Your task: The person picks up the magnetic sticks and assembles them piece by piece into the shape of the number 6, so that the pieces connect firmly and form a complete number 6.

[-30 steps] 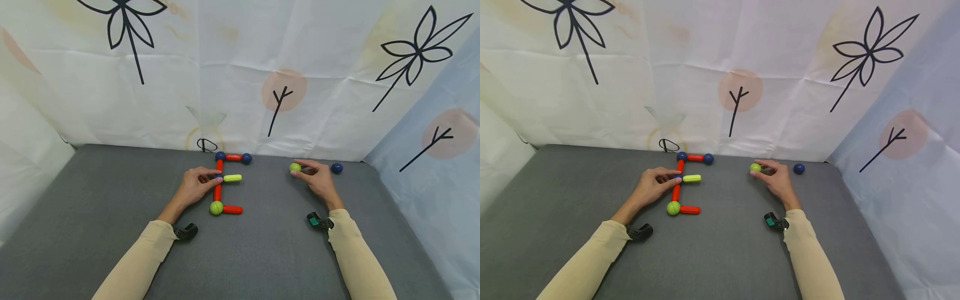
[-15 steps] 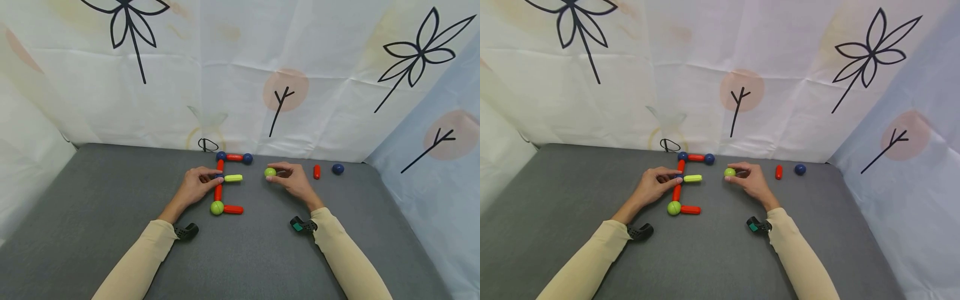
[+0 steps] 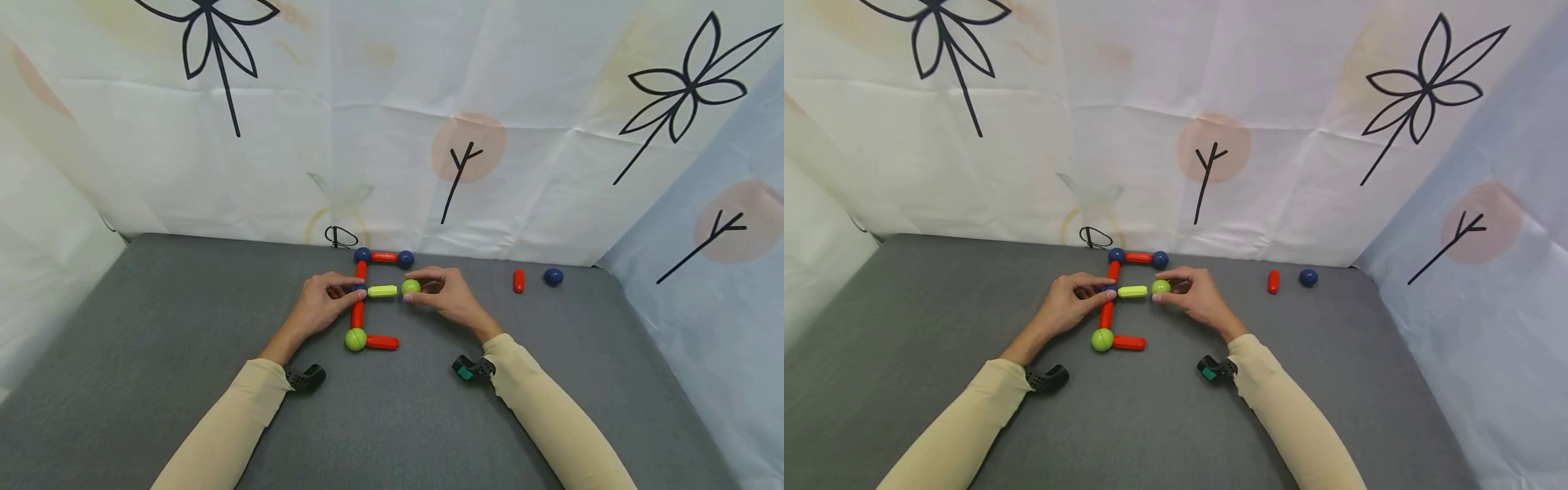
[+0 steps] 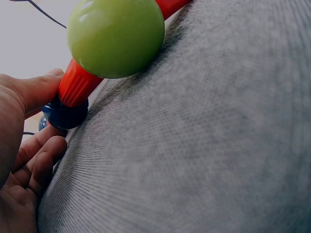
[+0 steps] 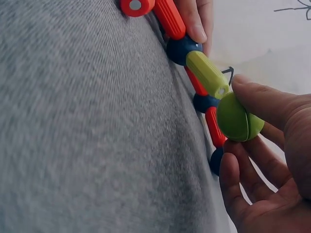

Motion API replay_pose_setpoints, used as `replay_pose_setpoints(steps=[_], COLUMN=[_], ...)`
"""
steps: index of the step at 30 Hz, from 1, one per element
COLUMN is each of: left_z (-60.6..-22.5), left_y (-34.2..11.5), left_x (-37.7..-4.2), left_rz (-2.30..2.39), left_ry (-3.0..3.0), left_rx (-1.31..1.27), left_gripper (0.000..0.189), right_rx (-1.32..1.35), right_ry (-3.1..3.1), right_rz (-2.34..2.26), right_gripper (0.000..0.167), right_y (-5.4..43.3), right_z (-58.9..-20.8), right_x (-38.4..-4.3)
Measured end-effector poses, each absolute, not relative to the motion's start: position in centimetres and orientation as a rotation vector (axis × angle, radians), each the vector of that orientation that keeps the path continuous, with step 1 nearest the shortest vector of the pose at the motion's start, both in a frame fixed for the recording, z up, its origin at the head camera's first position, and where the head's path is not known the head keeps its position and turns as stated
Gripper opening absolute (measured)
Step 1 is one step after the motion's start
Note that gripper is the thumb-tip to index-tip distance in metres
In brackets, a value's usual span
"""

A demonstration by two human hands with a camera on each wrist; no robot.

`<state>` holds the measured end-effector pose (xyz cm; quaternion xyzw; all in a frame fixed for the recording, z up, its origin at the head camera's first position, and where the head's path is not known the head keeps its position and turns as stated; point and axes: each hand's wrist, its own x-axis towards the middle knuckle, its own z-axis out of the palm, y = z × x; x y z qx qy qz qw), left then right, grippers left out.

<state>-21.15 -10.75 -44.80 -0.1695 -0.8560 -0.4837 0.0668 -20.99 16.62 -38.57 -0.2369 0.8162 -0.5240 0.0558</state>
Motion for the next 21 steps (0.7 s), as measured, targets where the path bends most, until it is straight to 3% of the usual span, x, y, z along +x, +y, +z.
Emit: replay_pose_setpoints(steps=[21], left_z=[-44.75], left_y=[-10.76], left_x=[-21.18], left_rz=[-1.469], left_ry=[-2.584], left_rx=[-0.507], left_gripper=[0.028], right_rx=[-0.727], right_ry=[2.437], right_rz=[-1.596], right_gripper=[0.034], right_y=[16.29], right_z=[-38.91], right_x=[-21.1])
